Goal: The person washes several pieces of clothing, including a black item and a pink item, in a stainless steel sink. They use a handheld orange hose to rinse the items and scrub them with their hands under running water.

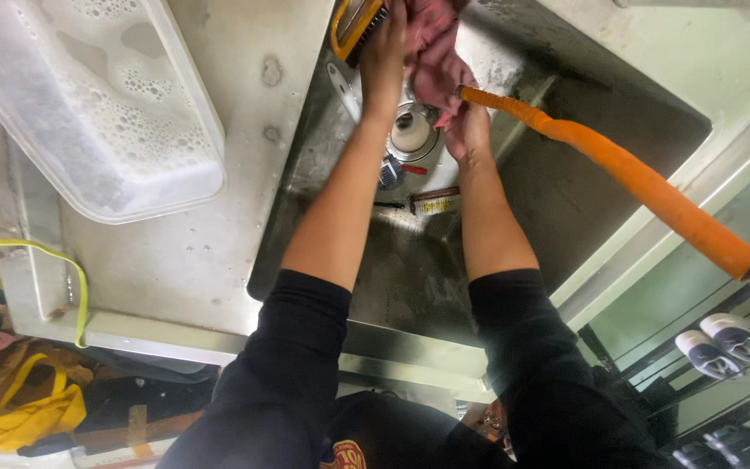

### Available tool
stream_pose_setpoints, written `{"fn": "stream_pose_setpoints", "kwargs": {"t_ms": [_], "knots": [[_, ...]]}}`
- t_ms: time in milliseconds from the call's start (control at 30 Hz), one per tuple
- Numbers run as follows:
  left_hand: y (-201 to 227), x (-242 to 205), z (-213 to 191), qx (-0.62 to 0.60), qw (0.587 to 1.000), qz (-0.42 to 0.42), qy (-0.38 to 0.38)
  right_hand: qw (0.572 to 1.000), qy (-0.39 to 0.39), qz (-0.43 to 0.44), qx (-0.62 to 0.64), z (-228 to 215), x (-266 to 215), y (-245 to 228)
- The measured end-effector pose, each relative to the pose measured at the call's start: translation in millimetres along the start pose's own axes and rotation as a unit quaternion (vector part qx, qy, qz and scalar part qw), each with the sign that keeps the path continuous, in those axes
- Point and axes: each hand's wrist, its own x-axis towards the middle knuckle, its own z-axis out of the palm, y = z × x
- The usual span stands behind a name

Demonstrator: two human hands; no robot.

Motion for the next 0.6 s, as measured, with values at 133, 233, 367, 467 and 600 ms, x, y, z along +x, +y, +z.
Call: {"fn": "stream_pose_setpoints", "kwargs": {"t_ms": [133,233,367,467,600], "knots": [[-79.5,-1.2,-2.2,0.144,0.978,-0.029,0.151,0.998,-0.049,-0.030,-0.022,-6.0,-1.5,9.6],[-106.3,0.0,-1.2,0.033,0.988,-0.065,0.133,0.995,0.015,-0.052,-0.088,-5.0,-15.1,3.8],[-158.3,32.5,-4.9,-0.044,0.978,0.146,0.142,0.969,0.168,-0.168,-0.074,-24.4,-16.7,-1.9],[-118.0,3.0,13.3,-0.142,0.975,0.166,0.046,0.970,0.156,-0.169,0.080,-69.0,6.5,0.5],[-202.4,-16.9,9.5,-0.113,0.971,0.173,0.122,0.958,0.207,-0.140,0.142,-34.6,-23.7,-3.4]]}}
